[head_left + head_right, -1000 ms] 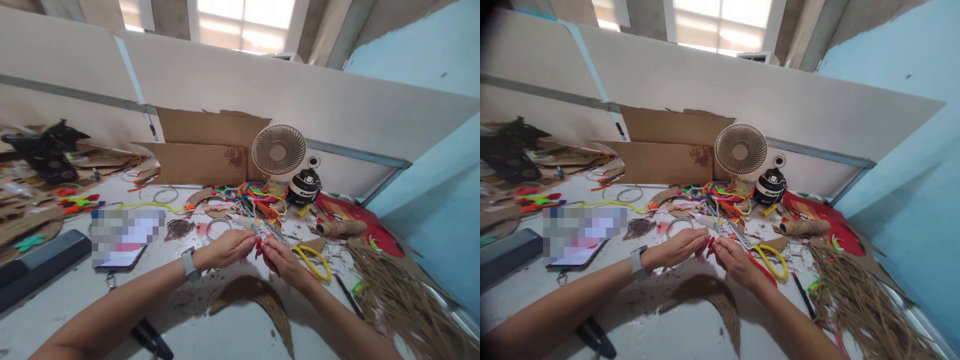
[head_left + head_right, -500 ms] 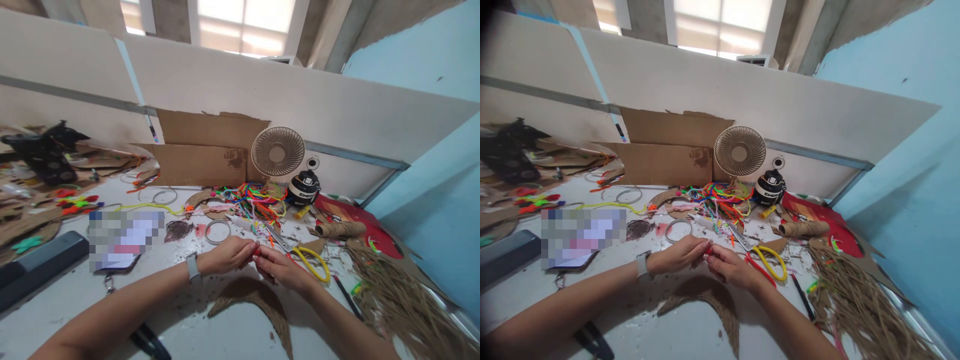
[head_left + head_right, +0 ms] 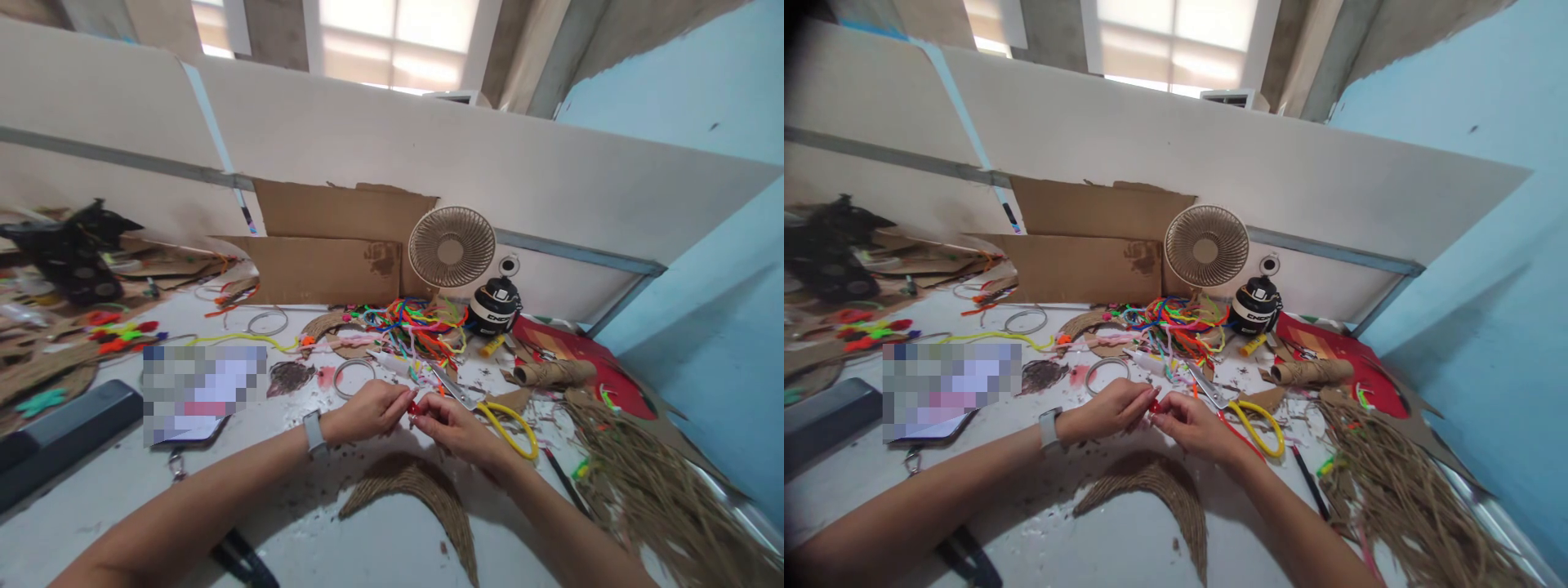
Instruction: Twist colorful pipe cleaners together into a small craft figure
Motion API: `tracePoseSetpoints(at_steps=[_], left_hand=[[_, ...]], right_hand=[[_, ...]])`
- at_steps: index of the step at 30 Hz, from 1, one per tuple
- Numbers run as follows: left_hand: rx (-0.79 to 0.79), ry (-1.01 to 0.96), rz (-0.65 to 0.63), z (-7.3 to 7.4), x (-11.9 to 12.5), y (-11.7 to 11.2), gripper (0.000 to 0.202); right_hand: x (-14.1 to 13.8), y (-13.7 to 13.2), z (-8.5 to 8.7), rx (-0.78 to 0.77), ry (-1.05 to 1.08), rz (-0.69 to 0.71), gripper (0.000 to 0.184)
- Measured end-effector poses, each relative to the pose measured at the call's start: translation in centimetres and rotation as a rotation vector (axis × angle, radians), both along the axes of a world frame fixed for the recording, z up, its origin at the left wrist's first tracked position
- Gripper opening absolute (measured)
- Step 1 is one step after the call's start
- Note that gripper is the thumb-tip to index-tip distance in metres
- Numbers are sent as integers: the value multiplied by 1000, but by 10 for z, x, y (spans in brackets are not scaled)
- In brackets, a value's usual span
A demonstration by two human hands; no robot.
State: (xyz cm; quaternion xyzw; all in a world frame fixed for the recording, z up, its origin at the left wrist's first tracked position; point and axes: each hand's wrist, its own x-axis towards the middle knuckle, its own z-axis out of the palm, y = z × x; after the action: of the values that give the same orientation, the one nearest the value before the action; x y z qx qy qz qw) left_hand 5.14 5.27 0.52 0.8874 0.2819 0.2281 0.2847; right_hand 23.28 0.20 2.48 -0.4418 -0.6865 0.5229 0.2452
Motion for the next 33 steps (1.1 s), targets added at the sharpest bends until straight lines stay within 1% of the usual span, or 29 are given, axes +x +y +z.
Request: tracePoseSetpoints(at_steps=[2,4,7,9,11,15,20,22,25,29,31,33], left_hand=[[-21,0,7,0,0,1,48],[-81,-22,-24,0,-1,2,49],[-174,-133,-66,2,-4,3,49],[-207,-216,-76,3,-6,4,47],[-225,-259,-92,3,-7,4,43],[-214,-249,-121,1,-6,6,30],[-205,-279,-142,-7,-1,9,28],[-224,-303,-140,-11,1,10,28],[-275,-329,-146,-17,4,11,29],[-413,-405,-127,-23,8,11,32],[-472,-439,-119,-24,9,11,33],[-499,-461,-88,-24,9,11,33]], right_hand=[[1,1,0,26,-15,-11,32],[2,2,0,59,-28,-37,32],[3,4,0,111,-42,-88,33],[4,6,-1,134,-34,-130,32],[5,7,-3,130,-3,-179,32],[5,8,-9,20,105,-260,33],[0,6,-13,-236,281,-263,34],[-2,5,-16,-303,348,-252,34],[-5,4,-19,-362,451,-214,32],[-10,1,-23,-425,557,-202,29],[-12,-1,-25,-446,572,-203,29],[-14,-3,-24,-462,549,-188,31]])
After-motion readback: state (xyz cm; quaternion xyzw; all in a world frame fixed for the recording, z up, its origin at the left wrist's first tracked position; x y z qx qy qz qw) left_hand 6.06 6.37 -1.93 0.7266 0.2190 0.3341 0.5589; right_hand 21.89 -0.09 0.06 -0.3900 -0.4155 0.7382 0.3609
